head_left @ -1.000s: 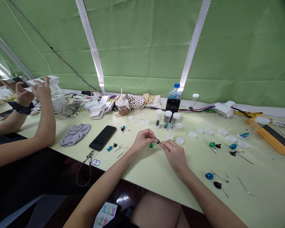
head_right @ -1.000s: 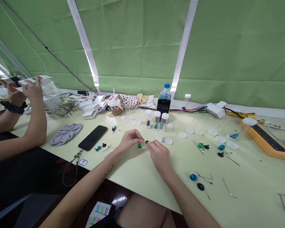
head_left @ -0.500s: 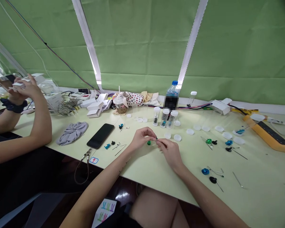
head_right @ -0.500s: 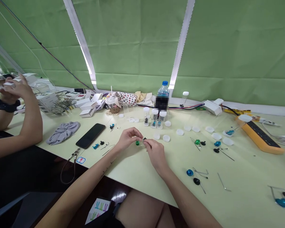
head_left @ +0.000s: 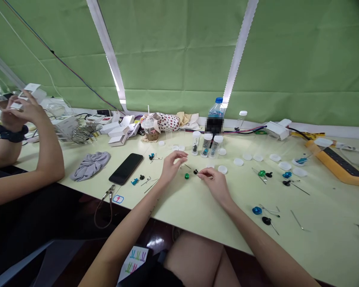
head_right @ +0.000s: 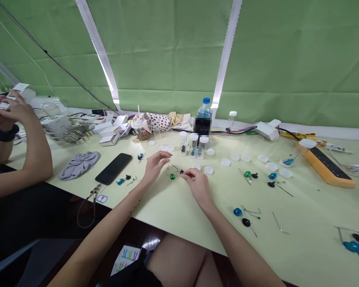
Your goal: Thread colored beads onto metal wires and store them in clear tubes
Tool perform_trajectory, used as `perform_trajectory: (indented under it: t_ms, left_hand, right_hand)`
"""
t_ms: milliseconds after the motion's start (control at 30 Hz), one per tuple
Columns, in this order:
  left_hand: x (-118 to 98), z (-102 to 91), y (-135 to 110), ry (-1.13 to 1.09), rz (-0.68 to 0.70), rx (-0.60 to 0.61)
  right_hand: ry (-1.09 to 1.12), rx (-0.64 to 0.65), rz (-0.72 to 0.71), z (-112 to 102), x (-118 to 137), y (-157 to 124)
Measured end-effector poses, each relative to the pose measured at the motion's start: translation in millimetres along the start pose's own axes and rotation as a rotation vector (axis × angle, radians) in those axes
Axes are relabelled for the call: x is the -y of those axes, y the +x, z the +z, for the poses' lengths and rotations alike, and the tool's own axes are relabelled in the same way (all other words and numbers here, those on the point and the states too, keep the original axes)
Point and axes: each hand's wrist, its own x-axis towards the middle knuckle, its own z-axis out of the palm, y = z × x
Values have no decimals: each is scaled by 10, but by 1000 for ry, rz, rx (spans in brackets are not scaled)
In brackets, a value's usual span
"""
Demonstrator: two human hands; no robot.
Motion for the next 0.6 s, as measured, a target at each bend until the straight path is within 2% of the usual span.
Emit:
perform_trajectory:
  t_ms: [67,100,133,200,333,600]
  left_hand:
    - [98,-91,44,166,-27,-184]
    - [154,-132,59,267,-59,-209]
    - [210,-165,67,365,-97,-192]
    - [303,-199,63,535,-133,-53]
    - [368,-161,11,712,-63,117]
    - [306,-104,-20,781,-56,207]
  right_hand:
    - [-45,-5,-5,-35,-36,31]
    - [-44,-1,9,-46,-52,43]
    - [-32,2,27,-53,-67,51]
    - [7,9,56,-57,-87,62]
    - [61,18,85,-49,-97,68]
    - [93,26,104,-55,-82,68]
